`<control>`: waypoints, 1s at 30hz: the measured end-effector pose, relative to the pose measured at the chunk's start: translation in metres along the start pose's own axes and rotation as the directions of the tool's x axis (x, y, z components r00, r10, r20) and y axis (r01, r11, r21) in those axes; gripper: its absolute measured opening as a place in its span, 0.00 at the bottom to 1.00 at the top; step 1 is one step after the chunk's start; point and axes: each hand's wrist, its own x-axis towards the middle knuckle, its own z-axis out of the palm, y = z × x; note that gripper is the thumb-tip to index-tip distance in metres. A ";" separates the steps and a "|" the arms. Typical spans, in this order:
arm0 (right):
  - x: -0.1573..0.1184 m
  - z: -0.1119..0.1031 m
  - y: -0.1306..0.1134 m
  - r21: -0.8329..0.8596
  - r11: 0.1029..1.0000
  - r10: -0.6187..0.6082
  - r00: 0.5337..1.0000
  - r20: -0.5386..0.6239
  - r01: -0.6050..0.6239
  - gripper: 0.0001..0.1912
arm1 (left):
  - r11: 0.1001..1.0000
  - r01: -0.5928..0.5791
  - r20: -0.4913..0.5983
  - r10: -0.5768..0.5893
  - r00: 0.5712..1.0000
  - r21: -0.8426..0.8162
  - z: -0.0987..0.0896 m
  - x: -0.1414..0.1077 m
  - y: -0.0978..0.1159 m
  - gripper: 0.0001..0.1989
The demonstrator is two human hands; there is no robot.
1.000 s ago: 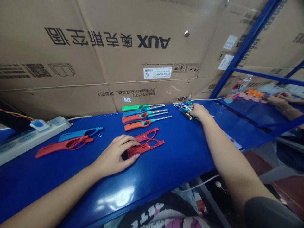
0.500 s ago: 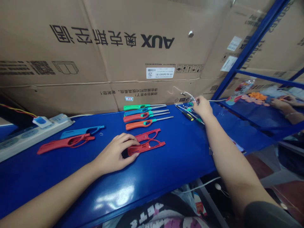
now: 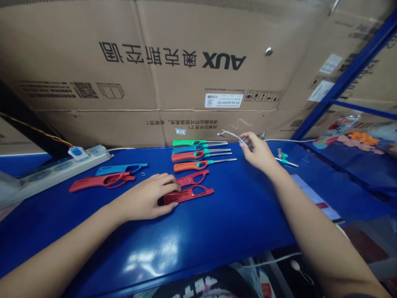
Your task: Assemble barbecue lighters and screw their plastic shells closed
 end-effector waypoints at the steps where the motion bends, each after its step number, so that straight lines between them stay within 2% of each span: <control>1: -0.003 0.003 -0.005 0.022 0.998 -0.063 0.998 0.013 0.063 0.15 | 1.000 0.000 0.014 0.000 1.000 0.015 -0.002 -0.001 0.000 0.14; 3: -0.009 0.008 -0.014 0.052 0.978 -0.206 0.977 0.061 0.203 0.15 | 0.999 0.000 0.034 -0.002 0.999 0.046 -0.005 -0.001 -0.001 0.14; 5: -0.015 0.013 -0.024 0.074 0.942 -0.335 0.934 0.122 0.328 0.15 | 0.997 0.003 0.046 -0.006 0.999 0.078 -0.007 -0.001 -0.001 0.14; 8: -0.025 0.018 -0.038 0.132 0.899 -0.437 0.873 0.217 0.418 0.16 | 0.993 0.012 0.048 -0.017 0.999 0.120 -0.009 0.000 -0.001 0.15; 11: -0.034 0.022 -0.050 0.190 0.873 -0.487 0.828 0.280 0.449 0.15 | 0.988 0.009 0.010 -0.011 1.000 0.152 -0.008 0.001 0.002 0.19; 14: -0.042 0.027 -0.058 0.253 0.850 -0.524 0.795 0.306 0.462 0.16 | 0.984 0.057 -0.103 -0.040 0.994 0.168 -0.004 0.003 0.007 0.24; 18: -0.048 0.031 -0.064 0.323 0.825 -0.553 0.782 0.289 0.464 0.15 | 0.975 0.191 -0.279 -0.152 0.948 0.115 0.005 0.005 0.012 0.24; 20: -0.049 0.031 -0.066 0.331 0.814 -0.570 0.768 0.292 0.478 0.15 | 0.975 0.208 -0.331 -0.170 0.928 0.083 0.011 0.005 0.013 0.22; 28: -0.048 0.027 -0.066 0.299 0.798 -0.601 0.731 0.323 0.524 0.16 | 0.995 0.061 -0.447 -0.017 0.894 0.082 0.023 0.004 0.027 0.07; 30: -0.048 0.025 -0.067 0.328 0.805 -0.590 0.728 0.350 0.494 0.16 | 0.995 0.032 -0.463 0.017 0.886 0.098 0.021 0.003 0.030 0.06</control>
